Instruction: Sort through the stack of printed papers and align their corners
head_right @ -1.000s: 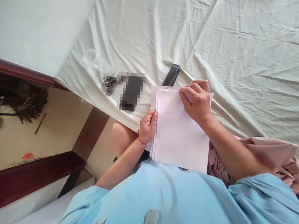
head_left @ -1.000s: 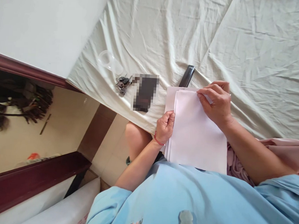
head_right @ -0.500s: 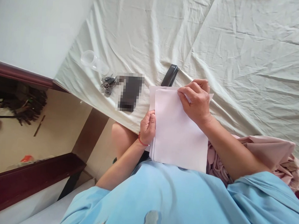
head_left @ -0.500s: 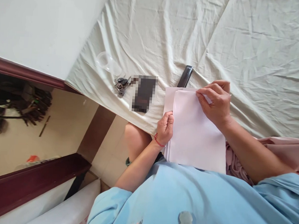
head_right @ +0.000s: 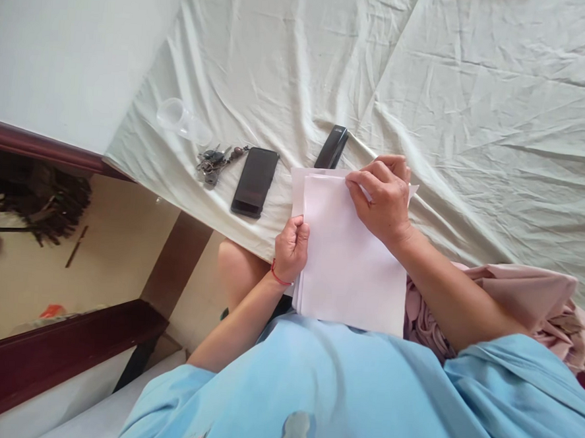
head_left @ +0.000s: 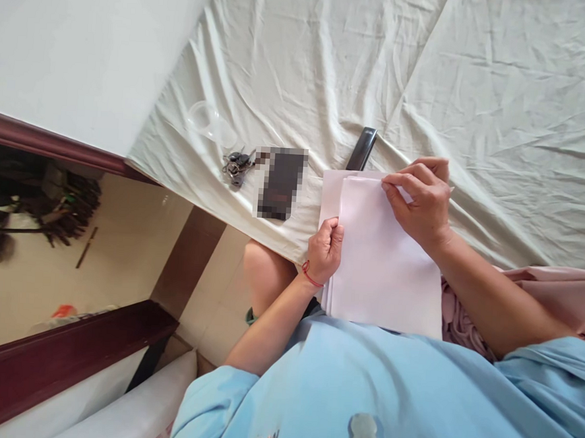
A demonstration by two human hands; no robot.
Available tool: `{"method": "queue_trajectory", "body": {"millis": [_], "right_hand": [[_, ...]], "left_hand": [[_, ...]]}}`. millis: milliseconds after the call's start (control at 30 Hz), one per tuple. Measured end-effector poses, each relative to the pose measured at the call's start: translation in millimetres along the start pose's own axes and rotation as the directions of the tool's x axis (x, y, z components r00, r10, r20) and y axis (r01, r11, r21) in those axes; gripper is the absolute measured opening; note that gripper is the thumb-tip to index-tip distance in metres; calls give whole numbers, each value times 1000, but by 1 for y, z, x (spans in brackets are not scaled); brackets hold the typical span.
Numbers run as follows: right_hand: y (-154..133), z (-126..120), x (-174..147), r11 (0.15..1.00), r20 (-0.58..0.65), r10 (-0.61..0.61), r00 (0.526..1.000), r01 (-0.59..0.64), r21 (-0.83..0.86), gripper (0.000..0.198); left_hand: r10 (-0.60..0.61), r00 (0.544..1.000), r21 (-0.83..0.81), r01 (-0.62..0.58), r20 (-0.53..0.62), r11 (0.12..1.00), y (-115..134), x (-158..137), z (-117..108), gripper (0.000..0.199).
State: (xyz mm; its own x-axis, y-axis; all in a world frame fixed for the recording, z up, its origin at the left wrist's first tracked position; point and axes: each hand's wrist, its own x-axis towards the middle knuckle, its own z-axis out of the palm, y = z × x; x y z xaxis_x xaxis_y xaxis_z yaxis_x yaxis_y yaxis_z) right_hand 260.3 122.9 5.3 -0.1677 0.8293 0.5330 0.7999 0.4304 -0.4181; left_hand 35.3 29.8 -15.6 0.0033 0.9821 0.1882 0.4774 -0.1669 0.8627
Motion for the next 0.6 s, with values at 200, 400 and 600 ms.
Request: {"method": "queue_trajectory", "body": {"millis": [200,400,600], "right_hand": [[0,0,-1,1000,4,9,1000,-9,26,23],[-2,-2,1,998,-12,-10,1000,10,61,21],[-5,-6,2,993,3,-61,998,61,98,19]], "left_hand": [[27,1000,59,-28,5,998,-1,-1,0,45],[60,998,97,-60,4,993,-4,-2,1,42],[78,997,121,-79,10,990,-6,-5,2,43]]}}
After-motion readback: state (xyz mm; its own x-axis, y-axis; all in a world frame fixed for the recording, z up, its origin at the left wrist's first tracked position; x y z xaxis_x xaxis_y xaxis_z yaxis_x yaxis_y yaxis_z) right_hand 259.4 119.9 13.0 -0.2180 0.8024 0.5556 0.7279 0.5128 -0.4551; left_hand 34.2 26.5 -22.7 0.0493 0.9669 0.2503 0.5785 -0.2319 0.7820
